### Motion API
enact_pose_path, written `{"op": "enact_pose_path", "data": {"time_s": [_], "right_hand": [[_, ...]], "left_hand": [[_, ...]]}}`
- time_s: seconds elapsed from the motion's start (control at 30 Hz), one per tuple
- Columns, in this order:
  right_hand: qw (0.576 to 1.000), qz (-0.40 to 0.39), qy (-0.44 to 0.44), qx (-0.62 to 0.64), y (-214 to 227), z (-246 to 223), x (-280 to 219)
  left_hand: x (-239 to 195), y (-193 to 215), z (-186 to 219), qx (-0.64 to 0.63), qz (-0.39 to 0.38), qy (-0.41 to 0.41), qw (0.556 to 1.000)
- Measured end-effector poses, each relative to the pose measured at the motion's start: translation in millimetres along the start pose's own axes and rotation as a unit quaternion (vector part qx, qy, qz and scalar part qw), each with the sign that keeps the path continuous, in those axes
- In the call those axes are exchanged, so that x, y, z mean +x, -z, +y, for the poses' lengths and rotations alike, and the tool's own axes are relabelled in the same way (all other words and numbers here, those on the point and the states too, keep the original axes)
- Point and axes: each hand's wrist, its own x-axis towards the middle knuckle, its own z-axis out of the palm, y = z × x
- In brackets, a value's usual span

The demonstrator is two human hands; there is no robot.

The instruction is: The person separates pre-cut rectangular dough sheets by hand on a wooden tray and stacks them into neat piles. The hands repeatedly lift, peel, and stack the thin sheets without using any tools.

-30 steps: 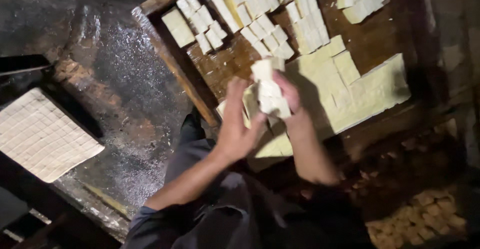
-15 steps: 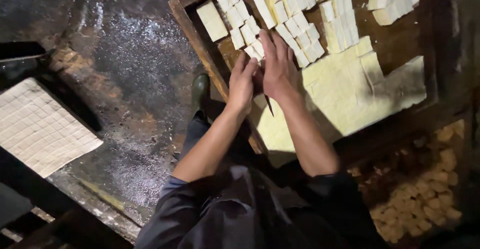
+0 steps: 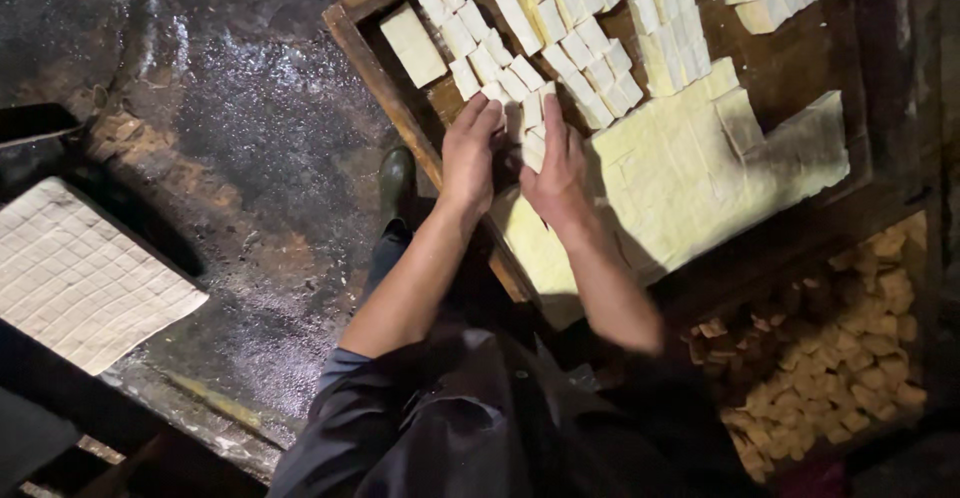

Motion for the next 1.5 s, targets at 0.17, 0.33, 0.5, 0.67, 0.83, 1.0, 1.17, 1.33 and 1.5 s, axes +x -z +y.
{"op": "enact_pose_path", "data": {"time_s": [0.17, 0.33, 0.5, 0.67, 0.83, 1.0, 1.17, 1.33, 1.5], "right_hand": [[0.995, 0.098, 0.004, 0.007, 1, 0, -5], [0.998, 0.055, -0.012, -0.01, 2, 5, 6], [0.999, 0.018, -0.034, 0.023, -1, 1, 3], [0.988, 0.105, 0.098, -0.063, 49, 41, -13], [0.972, 0.217, 0.048, -0.07, 120, 168, 26], [0.971, 0.118, -0.024, -0.206, 113, 222, 38], [0.983, 0.139, -0.029, -0.114, 115, 212, 30], [0.972, 0.187, 0.069, -0.122, 126, 219, 38], [0.965, 0.145, 0.008, -0.217, 112, 214, 24]], "left_hand": [[-7, 5, -7, 0.04, -0.035, -0.023, 0.998], [-22, 4, -22, 0.014, -0.041, -0.03, 0.999], [-27, 6, -27, 0.016, -0.041, 0.004, 0.999], [-44, 8, -22, 0.13, -0.008, -0.085, 0.988], [-100, 5, -19, 0.445, -0.094, -0.234, 0.859], [-126, -21, -31, 0.59, -0.22, -0.35, 0.694], [-113, -60, -67, 0.654, -0.295, -0.375, 0.587], [-75, -96, -99, 0.78, -0.289, -0.31, 0.46], [-67, -98, -101, 0.816, -0.299, -0.24, 0.432]]}}
